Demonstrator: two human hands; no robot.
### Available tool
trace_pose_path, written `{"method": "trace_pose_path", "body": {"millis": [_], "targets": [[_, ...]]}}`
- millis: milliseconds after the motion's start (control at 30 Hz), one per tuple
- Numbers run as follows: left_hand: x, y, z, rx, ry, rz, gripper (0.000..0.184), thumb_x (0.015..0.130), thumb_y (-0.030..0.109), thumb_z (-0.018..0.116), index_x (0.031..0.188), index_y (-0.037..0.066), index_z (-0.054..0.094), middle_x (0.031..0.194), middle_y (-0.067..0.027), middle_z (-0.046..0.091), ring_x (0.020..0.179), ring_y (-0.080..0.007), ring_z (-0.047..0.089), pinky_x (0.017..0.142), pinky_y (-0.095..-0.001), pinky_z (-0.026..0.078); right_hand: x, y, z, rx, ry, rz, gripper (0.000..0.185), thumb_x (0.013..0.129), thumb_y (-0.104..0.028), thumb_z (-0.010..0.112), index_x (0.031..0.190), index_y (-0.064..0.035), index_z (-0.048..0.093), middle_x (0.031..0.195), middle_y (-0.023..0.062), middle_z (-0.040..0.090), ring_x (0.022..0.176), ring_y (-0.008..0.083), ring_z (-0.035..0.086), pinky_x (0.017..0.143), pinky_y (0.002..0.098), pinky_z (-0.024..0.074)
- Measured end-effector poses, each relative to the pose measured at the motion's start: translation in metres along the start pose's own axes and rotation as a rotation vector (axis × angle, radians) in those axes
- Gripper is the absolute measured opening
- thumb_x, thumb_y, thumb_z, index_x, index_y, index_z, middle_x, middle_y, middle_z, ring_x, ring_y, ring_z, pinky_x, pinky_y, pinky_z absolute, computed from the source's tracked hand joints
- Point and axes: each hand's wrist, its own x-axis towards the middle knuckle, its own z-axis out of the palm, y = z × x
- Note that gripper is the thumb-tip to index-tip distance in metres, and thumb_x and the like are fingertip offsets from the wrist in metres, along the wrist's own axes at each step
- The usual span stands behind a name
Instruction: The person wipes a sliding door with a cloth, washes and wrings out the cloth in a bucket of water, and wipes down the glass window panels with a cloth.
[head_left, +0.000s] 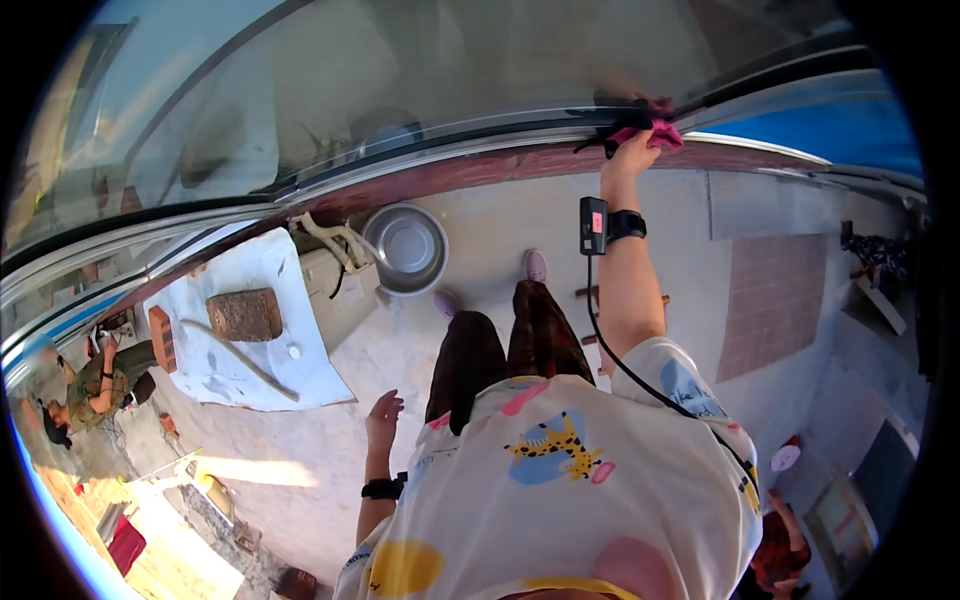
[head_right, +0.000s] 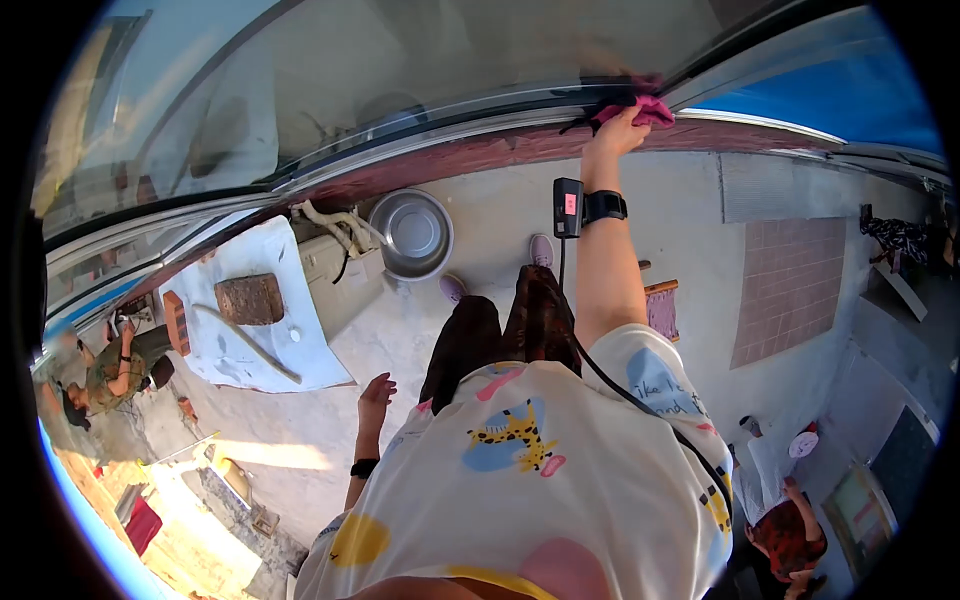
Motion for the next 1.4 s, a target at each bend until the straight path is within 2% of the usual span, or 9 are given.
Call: {"method": "trace_pose_path", "body": {"millis": [133,400,533,767,833,967,1033,1133,1400], "targets": [[0.006,-0.027,-0.02,-0.012,0.029,-0.004,0.028,0.095,0.01,0.055,0.121,0.004,0.063,0.097,-0.0111,0.072,0.086,-0.0175,0.071,0.073,-0.0293,0.054,-0.069,0.009,0.021,0.016,-0.14,0.053,0.044,0.1,-0.034,0.046,0.12,0.0054,0.047,0.129,0.0199,0.046,0.106,0.0291,0.054,0.083,0.0377,0.0493],[-0.005,-0.079,-0.121,-0.082,0.164,0.009,0.028,0.095,0.01,0.057,0.122,0.003,0.062,0.098,-0.0108,0.071,0.087,-0.0168,0.07,0.074,-0.0293,0.053,-0.322,0.102,0.105,-0.062,-0.13,-0.119,0.049,0.102,-0.026,0.039,0.14,0.0037,0.031,0.153,0.0228,0.024,0.14,0.035,0.027,0.115,0.0382,0.0229],[-0.033,-0.106,-0.155,-0.182,0.265,-0.068,0.03,0.095,0.01,0.057,0.124,0.003,0.06,0.102,-0.0089,0.07,0.089,-0.0159,0.068,0.072,-0.027,0.052,-0.435,0.147,0.138,-0.18,-0.233,-0.07,0.049,0.098,-0.021,0.044,0.133,0.0117,0.035,0.139,0.0361,0.034,0.129,0.0467,0.036,0.109,0.0491,0.0275],[-0.054,-0.136,-0.155,-0.256,0.298,-0.096,0.031,0.095,0.008,0.055,0.126,0.007,0.06,0.102,-0.0079,0.069,0.09,-0.0156,0.067,0.072,-0.0279,0.052,-0.53,0.164,0.183,-0.286,-0.289,0.115,0.043,0.091,-0.017,0.047,0.117,0.0168,0.043,0.124,0.0391,0.045,0.116,0.0493,0.044,0.102,0.0519,0.0334],[-0.054,-0.134,-0.15,-0.252,0.291,-0.099,0.031,0.096,0.009,0.055,0.126,0.007,0.06,0.102,-0.0079,0.069,0.09,-0.0157,0.067,0.072,-0.0281,0.052,-0.523,0.171,0.189,-0.185,-0.303,0.413,0.031,0.093,-0.017,0.046,0.115,0.0043,0.052,0.118,0.0241,0.058,0.101,0.0377,0.06,0.084,0.0463,0.0504],[-0.042,-0.122,-0.14,-0.212,0.254,-0.087,0.03,0.097,0.012,0.054,0.125,0.006,0.06,0.102,-0.0077,0.069,0.089,-0.016,0.067,0.071,-0.028,0.052,-0.463,0.141,0.168,0.423,-0.453,1.098,0.021,0.096,-0.014,0.041,0.099,-0.0101,0.061,0.093,0.01,0.066,0.078,0.0277,0.065,0.068,0.0436,0.0539],[-0.032,-0.113,-0.132,-0.175,0.239,-0.056,0.029,0.097,0.012,0.054,0.125,0.006,0.06,0.102,-0.0075,0.069,0.088,-0.0159,0.068,0.071,-0.0279,0.051,-0.412,0.112,0.144,0.515,-0.484,1.279,0.027,0.099,-0.017,0.038,0.099,-0.0127,0.064,0.094,0.0084,0.067,0.084,0.0276,0.065,0.076,0.0475,0.0539],[-0.012,-0.093,-0.115,-0.113,0.189,-0.003,0.029,0.097,0.013,0.054,0.125,0.005,0.06,0.099,-0.0073,0.07,0.086,-0.0154,0.068,0.068,-0.0281,0.051,-0.324,0.105,0.12,0.633,-0.563,1.245,0.024,0.098,-0.016,0.038,0.111,-0.0138,0.058,0.109,0.0074,0.064,0.096,0.0297,0.063,0.086,0.0594,0.0504],[0.045,0.041,-0.039,0.091,-0.038,0.188,0.029,0.097,0.012,0.055,0.124,0.002,0.06,0.098,-0.0092,0.07,0.085,-0.0158,0.068,0.069,-0.0271,0.05,-0.057,-0.01,0.015,0.6,-0.497,0.849,0.027,0.098,-0.007,0.033,0.104,-0.0047,0.059,0.102,0.0144,0.064,0.093,0.0316,0.063,0.083,0.0564,0.053]]}}
